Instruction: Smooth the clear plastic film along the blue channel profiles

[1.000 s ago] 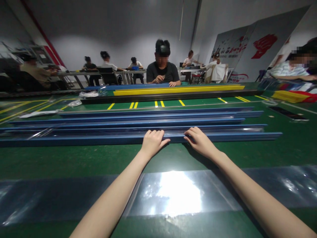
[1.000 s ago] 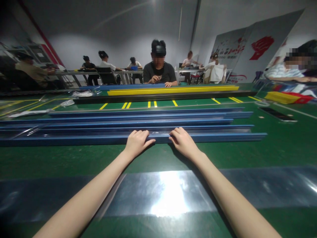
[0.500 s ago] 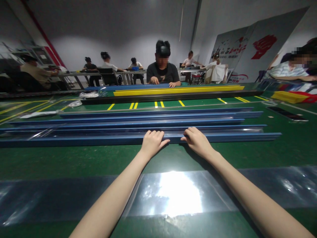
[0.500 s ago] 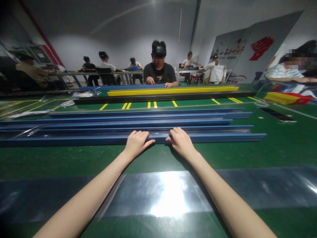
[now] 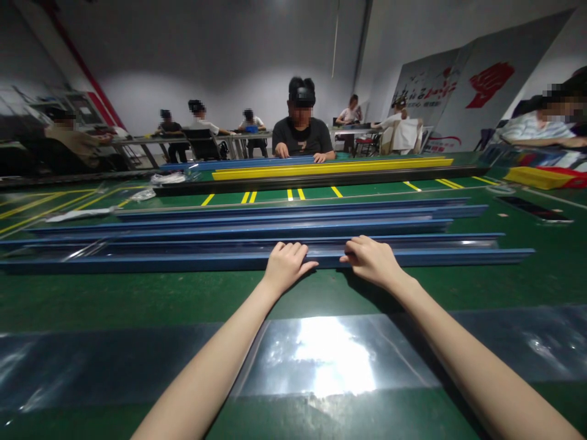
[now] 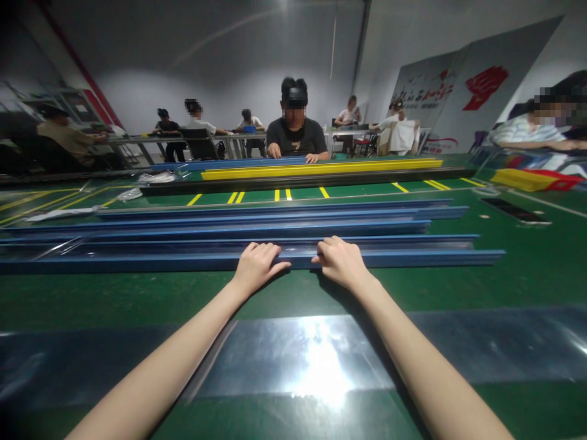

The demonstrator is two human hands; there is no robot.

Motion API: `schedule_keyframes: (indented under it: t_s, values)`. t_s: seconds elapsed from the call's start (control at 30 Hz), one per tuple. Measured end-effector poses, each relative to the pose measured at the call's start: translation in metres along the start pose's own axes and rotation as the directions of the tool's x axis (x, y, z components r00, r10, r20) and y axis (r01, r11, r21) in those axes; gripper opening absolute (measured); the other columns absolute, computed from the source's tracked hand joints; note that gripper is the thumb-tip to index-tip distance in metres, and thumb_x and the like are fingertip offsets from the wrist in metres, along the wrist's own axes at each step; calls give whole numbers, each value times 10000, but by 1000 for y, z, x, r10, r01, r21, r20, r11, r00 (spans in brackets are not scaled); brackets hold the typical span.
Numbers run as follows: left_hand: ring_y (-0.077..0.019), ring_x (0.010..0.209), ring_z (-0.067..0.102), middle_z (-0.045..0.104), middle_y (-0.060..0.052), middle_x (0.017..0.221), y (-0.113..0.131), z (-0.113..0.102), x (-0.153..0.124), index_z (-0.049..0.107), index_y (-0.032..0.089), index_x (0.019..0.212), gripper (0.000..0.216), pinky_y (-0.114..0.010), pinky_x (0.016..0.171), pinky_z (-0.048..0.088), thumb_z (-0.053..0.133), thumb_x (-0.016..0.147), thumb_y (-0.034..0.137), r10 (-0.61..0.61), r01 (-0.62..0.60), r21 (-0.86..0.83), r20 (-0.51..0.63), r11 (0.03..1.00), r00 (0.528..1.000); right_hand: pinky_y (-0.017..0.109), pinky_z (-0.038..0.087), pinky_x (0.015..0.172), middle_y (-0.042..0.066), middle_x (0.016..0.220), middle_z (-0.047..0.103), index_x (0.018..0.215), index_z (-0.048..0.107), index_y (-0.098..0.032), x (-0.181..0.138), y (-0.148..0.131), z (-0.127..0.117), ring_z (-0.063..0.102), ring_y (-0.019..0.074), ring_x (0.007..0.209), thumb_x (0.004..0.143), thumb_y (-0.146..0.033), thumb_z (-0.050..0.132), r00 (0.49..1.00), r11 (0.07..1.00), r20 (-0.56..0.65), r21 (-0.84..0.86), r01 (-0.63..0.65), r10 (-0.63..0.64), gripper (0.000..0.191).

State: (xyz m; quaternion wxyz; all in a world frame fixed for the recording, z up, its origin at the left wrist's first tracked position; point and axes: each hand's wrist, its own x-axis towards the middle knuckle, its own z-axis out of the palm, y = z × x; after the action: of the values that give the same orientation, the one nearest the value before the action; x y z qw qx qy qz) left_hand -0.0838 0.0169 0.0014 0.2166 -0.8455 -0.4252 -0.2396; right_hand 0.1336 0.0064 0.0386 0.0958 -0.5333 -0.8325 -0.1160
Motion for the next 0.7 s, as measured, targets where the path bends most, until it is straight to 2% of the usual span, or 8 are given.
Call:
schedule_keyframes:
  t_s: [0.17, 0.57, 0.7]
  values:
    - [-179, 749, 567, 645, -55, 822, -1, 0, -1, 552, 153, 941, 443, -317, 735, 317, 411, 814, 553, 17, -18, -26, -50, 1000, 999, 255, 232, 502, 38, 823, 628, 729, 563, -202, -2, 9, -2, 546, 171, 814, 815, -341, 469, 999, 999, 7, -15, -35, 35, 189]
    - [-195, 766, 551, 637, -64, 832, 0, 2, -1, 562, 155, 975, 418, -324, 730, 307, 439, 816, 522, -2, 3, 23, -13, 1000, 1000, 246, 239, 484, 17, 808, 637, 711, 580, -219, -14, 50, -7, 571, 164, 729, 780, -385, 450, 983, 984, 65, -59, -168, 172, 222]
    - [-201, 769, 551, 634, -68, 824, 0, 2, 0, 567, 157, 942, 395, -322, 713, 306, 453, 813, 512, -45, 45, 23, 0, 999, 999, 248, 242, 487, 21, 821, 632, 722, 572, -216, -15, 53, -6, 568, 166, 736, 781, -367, 440, 987, 986, 69, -95, -136, 143, 209]
